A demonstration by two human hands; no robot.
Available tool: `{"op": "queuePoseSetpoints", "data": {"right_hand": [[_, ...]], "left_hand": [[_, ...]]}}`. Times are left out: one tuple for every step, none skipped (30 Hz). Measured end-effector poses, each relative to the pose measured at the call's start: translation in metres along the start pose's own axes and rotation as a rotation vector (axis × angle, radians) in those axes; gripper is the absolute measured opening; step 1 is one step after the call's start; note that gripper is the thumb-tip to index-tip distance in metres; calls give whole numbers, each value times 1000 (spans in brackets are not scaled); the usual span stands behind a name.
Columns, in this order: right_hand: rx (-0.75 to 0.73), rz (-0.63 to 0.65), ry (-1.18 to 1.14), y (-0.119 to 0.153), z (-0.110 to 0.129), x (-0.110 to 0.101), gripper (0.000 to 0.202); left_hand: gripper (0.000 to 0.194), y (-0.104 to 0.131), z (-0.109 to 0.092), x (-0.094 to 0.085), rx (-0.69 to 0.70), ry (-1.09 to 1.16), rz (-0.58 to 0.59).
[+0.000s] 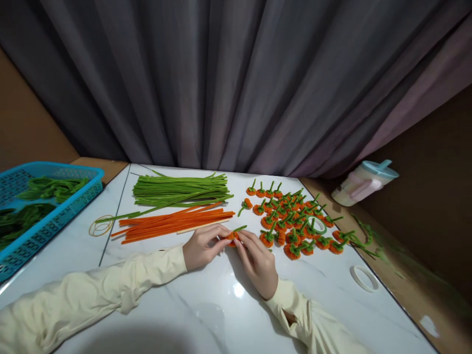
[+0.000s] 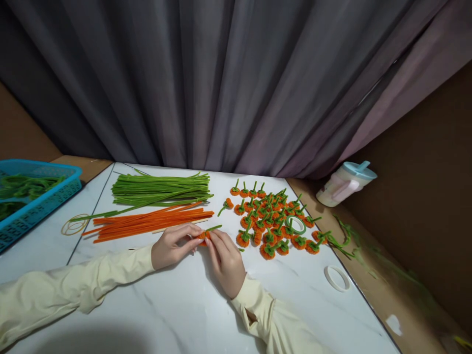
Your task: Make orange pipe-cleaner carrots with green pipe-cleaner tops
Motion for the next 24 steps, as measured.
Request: {"op": "queuePoseSetpoints", "data": {"right_hand": [[-4, 8, -6, 0, 0, 0, 25], [-10, 18, -12, 0, 0, 1, 26], [-16, 27, -19, 0, 0, 1, 26], [-22, 36, -25, 0, 0, 2, 27], [-27, 44, -28, 0, -1, 2, 27], [-30, 51, -26, 1, -1, 2, 27], [-32, 55, -18, 1, -2, 2, 27], [-35, 55, -5, 1, -2, 2, 27], [-36, 53, 12, 1, -2, 2, 26], [-36, 47, 31, 1, -2, 2, 26], [-34, 38, 49, 1, -1, 1, 26], [-28, 27, 62, 1, -1, 1, 26], [-20, 12, 67, 1, 0, 0, 26], [-11, -2, 65, 1, 1, -1, 25], [-4, -17, 59, 0, 2, -1, 24], [-1, -31, 52, 0, 3, -2, 24], [0, -41, 51, 0, 4, -2, 24], [-5, -45, 57, 1, 4, -2, 24], [-14, -45, 72, 1, 4, -1, 25], [-26, -40, 91, 3, 4, -1, 26], [-42, -34, 111, 4, 3, 0, 28], [-61, -26, 131, 6, 2, 0, 30], [-85, -15, 151, 7, 2, 1, 33], [-109, -1, 170, 9, 1, 2, 35]], "left_hand": [[13, 0, 0, 0, 12, -5, 16], [13, -1, -1, 0, 18, -7, 29], [13, -1, -1, 1, 21, -7, 40], [13, -1, -1, 1, 21, -6, 50], [14, -1, -1, 1, 19, -2, 53], [14, -1, 0, 1, 16, 3, 52], [14, -1, 0, 0, 13, 10, 48], [14, -2, -1, 0, 9, 15, 47], [15, -2, -1, 0, 4, 21, 51], [16, -2, -1, 0, -3, 28, 62], [17, -2, -1, 1, -14, 43, 75], [18, -2, -1, 2, -31, 65, 85], [18, -2, 0, 2, -53, 95, 84], [19, -3, 1, 3, -81, 133, 74], [20, -3, 2, 3, -115, 176, 58], [20, -3, 4, 3, -150, 215, 43], [21, -3, 6, 4, -182, 246, 34], [21, -3, 6, 5, -203, 263, 30], [22, -3, 6, 5, -209, 265, 32], [22, -3, 5, 5, -197, 247, 37], [23, -3, 3, 4, -170, 210, 44], [23, -3, 1, 4, -133, 161, 51], [22, -4, -2, 3, -93, 108, 59], [22, -4, -5, 3, -56, 59, 65]]}}
Point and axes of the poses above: each hand's wrist, its own y-axis away from the middle knuckle, its own x-axis out of the palm, z = x × y, the point moved 4 cm from there along -y, towards the middle knuckle, and after that the axes turned 1 degree about x, right-handed, at the moved point
